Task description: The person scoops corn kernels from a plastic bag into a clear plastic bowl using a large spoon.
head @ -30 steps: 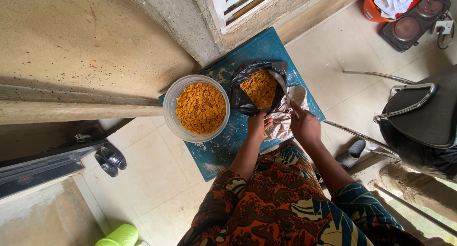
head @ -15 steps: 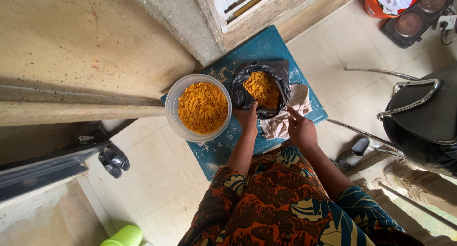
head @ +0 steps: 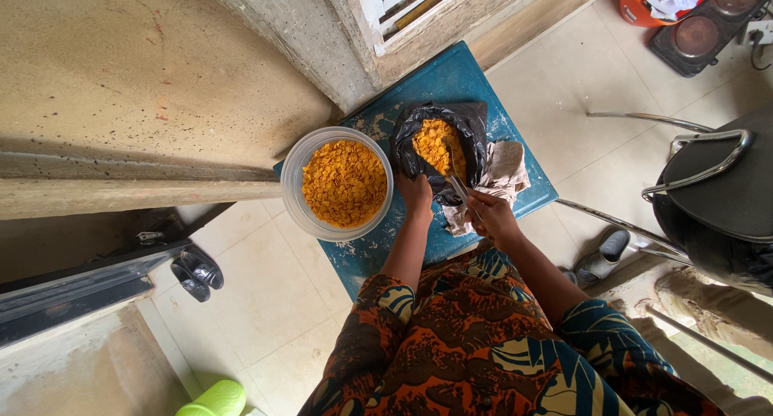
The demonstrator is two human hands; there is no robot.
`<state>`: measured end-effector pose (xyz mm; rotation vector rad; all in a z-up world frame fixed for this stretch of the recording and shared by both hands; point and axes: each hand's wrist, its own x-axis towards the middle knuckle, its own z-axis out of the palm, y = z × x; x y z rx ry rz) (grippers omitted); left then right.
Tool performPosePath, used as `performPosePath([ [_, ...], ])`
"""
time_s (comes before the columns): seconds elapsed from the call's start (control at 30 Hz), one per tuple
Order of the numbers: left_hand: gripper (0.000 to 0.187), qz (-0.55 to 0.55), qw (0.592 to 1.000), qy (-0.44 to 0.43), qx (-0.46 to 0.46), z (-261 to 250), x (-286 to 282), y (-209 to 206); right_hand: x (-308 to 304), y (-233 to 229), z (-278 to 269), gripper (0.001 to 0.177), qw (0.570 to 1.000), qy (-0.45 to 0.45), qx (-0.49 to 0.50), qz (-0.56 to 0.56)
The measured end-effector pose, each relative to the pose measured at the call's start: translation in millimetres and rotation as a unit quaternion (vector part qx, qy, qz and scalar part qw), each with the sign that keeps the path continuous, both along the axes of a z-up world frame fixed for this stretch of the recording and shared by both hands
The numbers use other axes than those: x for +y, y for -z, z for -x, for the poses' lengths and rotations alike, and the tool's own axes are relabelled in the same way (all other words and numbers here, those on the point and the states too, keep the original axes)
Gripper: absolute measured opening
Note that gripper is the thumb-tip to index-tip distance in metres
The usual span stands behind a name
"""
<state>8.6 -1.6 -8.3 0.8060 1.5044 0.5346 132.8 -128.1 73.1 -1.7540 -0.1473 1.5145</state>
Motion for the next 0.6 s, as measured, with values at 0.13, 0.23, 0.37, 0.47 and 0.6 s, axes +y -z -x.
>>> performPosePath([
  [0.13,0.065,0.045,0.999,0.0,-0.02,5.3,3.2,-6.8,-3.1,14.4,-4.3,0.045,0.987,0.026,0.145,-0.065],
  [0.23,0.058,0.067,0.997,-0.018,-0.046,10.7,6.0,-16.8,-9.9,29.4,-5.9,0.045,0.977,0.024,0.189,-0.092],
  [0.37,0.057,0.124,0.992,0.0,-0.013,16.6,9.5,-27.0,-14.0,34.5,-8.0,0.043,0.971,0.014,0.212,-0.111],
  [0.47,0.059,0.116,0.993,-0.003,-0.025,18.4,9.3,-28.7,-11.8,23.9,-8.0,0.045,0.969,0.007,0.216,-0.117],
  [0.6,0.066,0.09,0.996,-0.011,-0.027,20.6,0.0,-34.6,-13.0,6.5,-7.5,0.049,0.971,0.01,0.207,-0.116],
])
